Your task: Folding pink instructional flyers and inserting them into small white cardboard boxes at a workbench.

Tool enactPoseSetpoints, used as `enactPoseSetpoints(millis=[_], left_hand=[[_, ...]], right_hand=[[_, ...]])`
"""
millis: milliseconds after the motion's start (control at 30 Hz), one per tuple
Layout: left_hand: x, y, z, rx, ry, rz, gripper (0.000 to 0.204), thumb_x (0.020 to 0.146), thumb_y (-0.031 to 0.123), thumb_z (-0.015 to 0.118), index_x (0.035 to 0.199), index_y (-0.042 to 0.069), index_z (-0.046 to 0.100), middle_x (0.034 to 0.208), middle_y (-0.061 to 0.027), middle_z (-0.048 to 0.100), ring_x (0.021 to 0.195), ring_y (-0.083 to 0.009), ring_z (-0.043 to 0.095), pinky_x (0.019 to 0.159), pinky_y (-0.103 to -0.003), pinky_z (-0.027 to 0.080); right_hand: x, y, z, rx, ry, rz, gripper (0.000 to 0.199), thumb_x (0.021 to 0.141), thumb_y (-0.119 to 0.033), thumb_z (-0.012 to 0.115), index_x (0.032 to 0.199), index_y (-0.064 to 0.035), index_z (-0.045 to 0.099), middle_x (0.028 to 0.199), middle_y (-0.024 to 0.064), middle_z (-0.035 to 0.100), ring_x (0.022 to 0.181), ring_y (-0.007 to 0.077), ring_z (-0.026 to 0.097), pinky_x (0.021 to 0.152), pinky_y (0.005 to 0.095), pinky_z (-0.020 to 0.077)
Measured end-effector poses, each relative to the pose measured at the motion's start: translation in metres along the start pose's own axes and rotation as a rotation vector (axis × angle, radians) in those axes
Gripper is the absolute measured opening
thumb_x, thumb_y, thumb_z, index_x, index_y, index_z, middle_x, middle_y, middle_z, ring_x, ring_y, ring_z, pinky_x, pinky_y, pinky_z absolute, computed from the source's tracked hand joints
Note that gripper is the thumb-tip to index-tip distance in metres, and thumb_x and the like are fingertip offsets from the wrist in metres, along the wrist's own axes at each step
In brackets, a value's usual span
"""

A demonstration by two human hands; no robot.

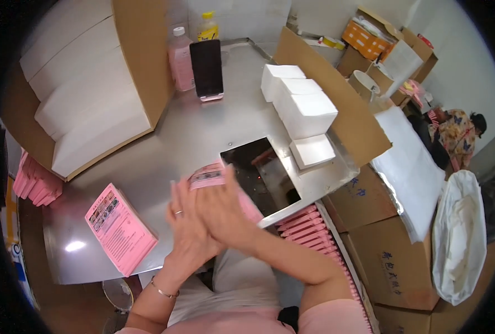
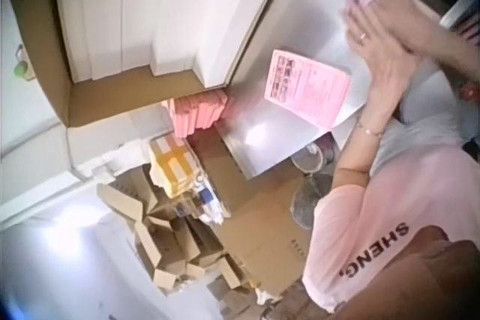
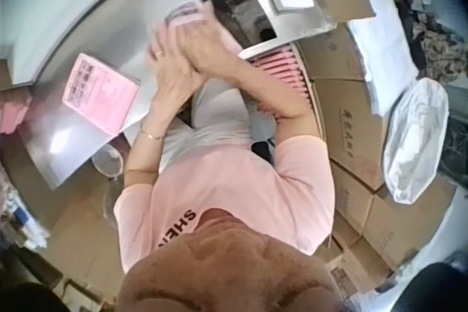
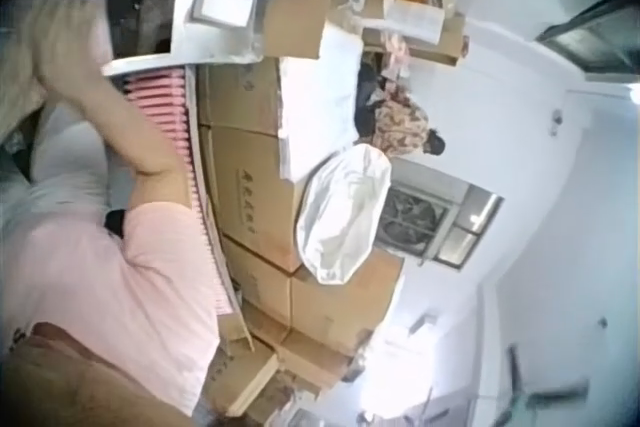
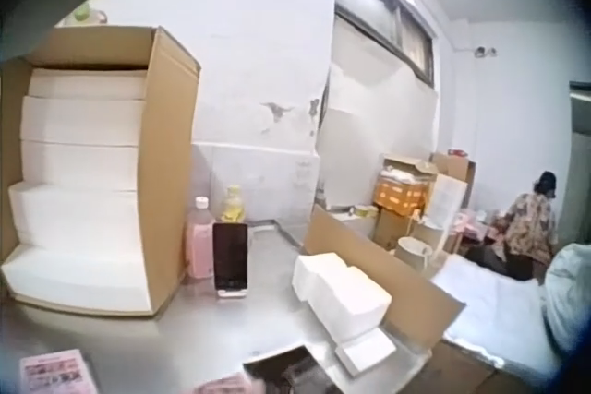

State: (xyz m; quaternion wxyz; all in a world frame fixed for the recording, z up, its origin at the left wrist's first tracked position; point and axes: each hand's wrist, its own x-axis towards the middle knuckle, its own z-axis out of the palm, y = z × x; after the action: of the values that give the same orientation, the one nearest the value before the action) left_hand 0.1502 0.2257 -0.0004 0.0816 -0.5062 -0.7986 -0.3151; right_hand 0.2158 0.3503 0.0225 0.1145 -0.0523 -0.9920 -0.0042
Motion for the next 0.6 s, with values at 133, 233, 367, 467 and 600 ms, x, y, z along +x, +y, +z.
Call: enactPoseSetpoints(millis=[133, 233, 367, 467, 600], left_hand=[[-0.012, -0.016, -0.008, 0.198, -0.002, 0.057, 0.064, 0.072, 0.042, 0.076, 0.126, 0.010, 0.064, 0.147, -0.0262, 0.044, 0.127, -0.0471, 0.043, 0.097, -0.053, 0.034], [-0.018, -0.013, -0.015, 0.195, -0.128, -0.021, 0.065, 0.072, 0.044, 0.076, 0.127, 0.011, 0.064, 0.139, -0.0264, 0.050, 0.119, -0.0444, 0.048, 0.092, -0.052, 0.035], [-0.003, -0.005, -0.007, 0.223, -0.038, -0.020, 0.056, 0.074, 0.045, 0.076, 0.117, 0.011, 0.066, 0.127, -0.0249, 0.054, 0.108, -0.0394, 0.049, 0.085, -0.051, 0.036], [-0.002, -0.011, -0.013, 0.235, 0.034, 0.023, 0.048, 0.076, 0.040, 0.075, 0.110, 0.008, 0.065, 0.119, -0.0197, 0.055, 0.105, -0.0371, 0.050, 0.085, -0.051, 0.037], [-0.007, -0.004, -0.016, 0.237, -0.104, 0.051, 0.043, 0.077, 0.030, 0.072, 0.111, 0.004, 0.065, 0.113, -0.0194, 0.055, 0.102, -0.0358, 0.051, 0.083, -0.051, 0.042]], right_hand=[[-0.043, 0.020, 0.012, 0.357, 0.302, 0.037, 0.030, 0.081, -0.006, 0.065, 0.109, 0.0031, 0.064, 0.119, 0.0184, 0.066, 0.111, 0.0336, 0.064, 0.104, 0.0432, 0.0457], [-0.052, 0.095, 0.005, -0.258, 0.448, 0.485, 0.045, 0.085, -0.013, 0.069, 0.126, 0.0030, 0.060, 0.108, 0.0184, 0.064, 0.111, 0.0365, 0.058, 0.099, 0.0525, 0.0418], [-0.080, 0.162, 0.031, -0.331, 0.480, 0.589, 0.022, 0.088, -0.015, 0.068, 0.107, -0.0030, 0.070, 0.097, 0.0123, 0.062, 0.097, 0.0314, 0.057, 0.086, 0.0470, 0.0433], [-0.079, 0.165, 0.031, -0.186, 0.510, 0.607, 0.015, 0.090, -0.014, 0.067, 0.099, -0.0034, 0.072, 0.094, 0.0114, 0.061, 0.093, 0.0303, 0.057, 0.079, 0.0461, 0.0444], [-0.083, 0.169, 0.023, -0.173, 0.553, 0.558, 0.023, 0.087, -0.006, 0.064, 0.110, -0.0018, 0.069, 0.099, 0.0154, 0.062, 0.096, 0.0339, 0.057, 0.083, 0.0444, 0.0467]])
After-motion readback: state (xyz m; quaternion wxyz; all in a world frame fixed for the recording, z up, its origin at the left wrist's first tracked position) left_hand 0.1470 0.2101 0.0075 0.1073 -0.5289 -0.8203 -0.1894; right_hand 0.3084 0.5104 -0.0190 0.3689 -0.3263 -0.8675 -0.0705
